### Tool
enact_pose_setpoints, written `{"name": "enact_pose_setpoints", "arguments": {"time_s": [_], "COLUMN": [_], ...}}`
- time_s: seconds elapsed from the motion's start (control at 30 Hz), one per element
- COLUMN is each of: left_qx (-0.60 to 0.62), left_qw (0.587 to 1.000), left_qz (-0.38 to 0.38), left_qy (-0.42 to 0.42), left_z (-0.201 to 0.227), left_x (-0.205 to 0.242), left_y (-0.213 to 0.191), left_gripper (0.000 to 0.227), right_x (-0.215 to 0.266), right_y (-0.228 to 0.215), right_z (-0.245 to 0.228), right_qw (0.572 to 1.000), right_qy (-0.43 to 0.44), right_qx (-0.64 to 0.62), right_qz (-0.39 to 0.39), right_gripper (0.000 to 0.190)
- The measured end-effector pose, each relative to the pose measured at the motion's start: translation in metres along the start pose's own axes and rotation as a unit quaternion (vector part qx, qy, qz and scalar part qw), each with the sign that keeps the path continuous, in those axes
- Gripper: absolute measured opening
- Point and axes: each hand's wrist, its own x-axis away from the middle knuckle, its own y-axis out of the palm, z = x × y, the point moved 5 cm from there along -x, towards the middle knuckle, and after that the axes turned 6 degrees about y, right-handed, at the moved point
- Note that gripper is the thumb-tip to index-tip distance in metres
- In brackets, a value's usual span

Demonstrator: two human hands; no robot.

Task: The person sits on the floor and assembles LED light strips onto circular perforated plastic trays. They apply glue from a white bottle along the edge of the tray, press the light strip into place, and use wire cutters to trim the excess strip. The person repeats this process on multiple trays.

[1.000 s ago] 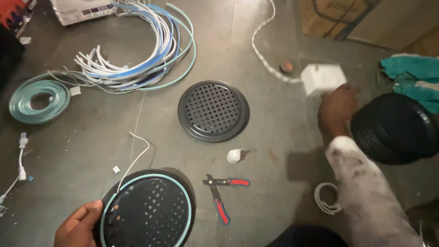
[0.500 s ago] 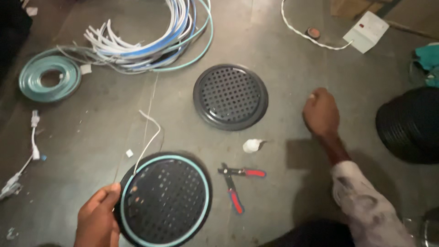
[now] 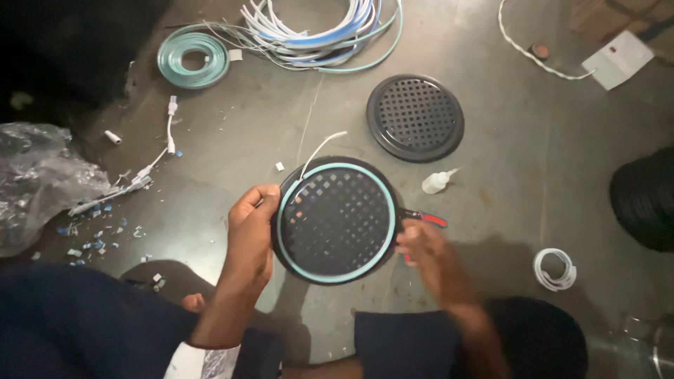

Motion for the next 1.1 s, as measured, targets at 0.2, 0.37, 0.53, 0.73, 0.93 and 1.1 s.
{"name": "enact_pose_setpoints", "arguments": {"time_s": [0.2, 0.37, 0.53, 0.73, 0.93, 1.1], "left_qx": [0.139, 0.214, 0.134, 0.061, 0.045, 0.022], "left_qw": [0.989, 0.957, 0.975, 0.991, 0.991, 0.991], "left_qz": [-0.043, -0.195, -0.176, -0.121, -0.115, -0.099], "left_qy": [0.036, 0.029, -0.02, -0.02, -0.059, -0.089], "left_z": [0.022, 0.042, 0.032, 0.012, -0.004, -0.008], "left_x": [0.015, 0.031, 0.027, 0.015, 0.005, 0.006], "left_y": [0.017, 0.04, 0.04, 0.027, 0.031, 0.035], "left_gripper": [0.018, 0.027, 0.036, 0.033, 0.033, 0.032], "right_x": [0.037, 0.061, 0.053, -0.048, -0.135, -0.129], "right_y": [0.045, 0.004, -0.107, -0.258, -0.292, -0.306], "right_z": [-0.088, -0.129, -0.122, -0.028, 0.124, 0.158], "right_qw": [0.964, 0.965, 0.898, 0.821, 0.775, 0.828], "right_qy": [-0.022, -0.223, -0.303, -0.31, -0.008, 0.138], "right_qx": [-0.264, -0.088, -0.27, -0.404, -0.558, -0.354], "right_qz": [0.012, 0.11, 0.168, 0.256, 0.295, 0.413], "right_gripper": [0.05, 0.053, 0.047, 0.044, 0.037, 0.031]}}
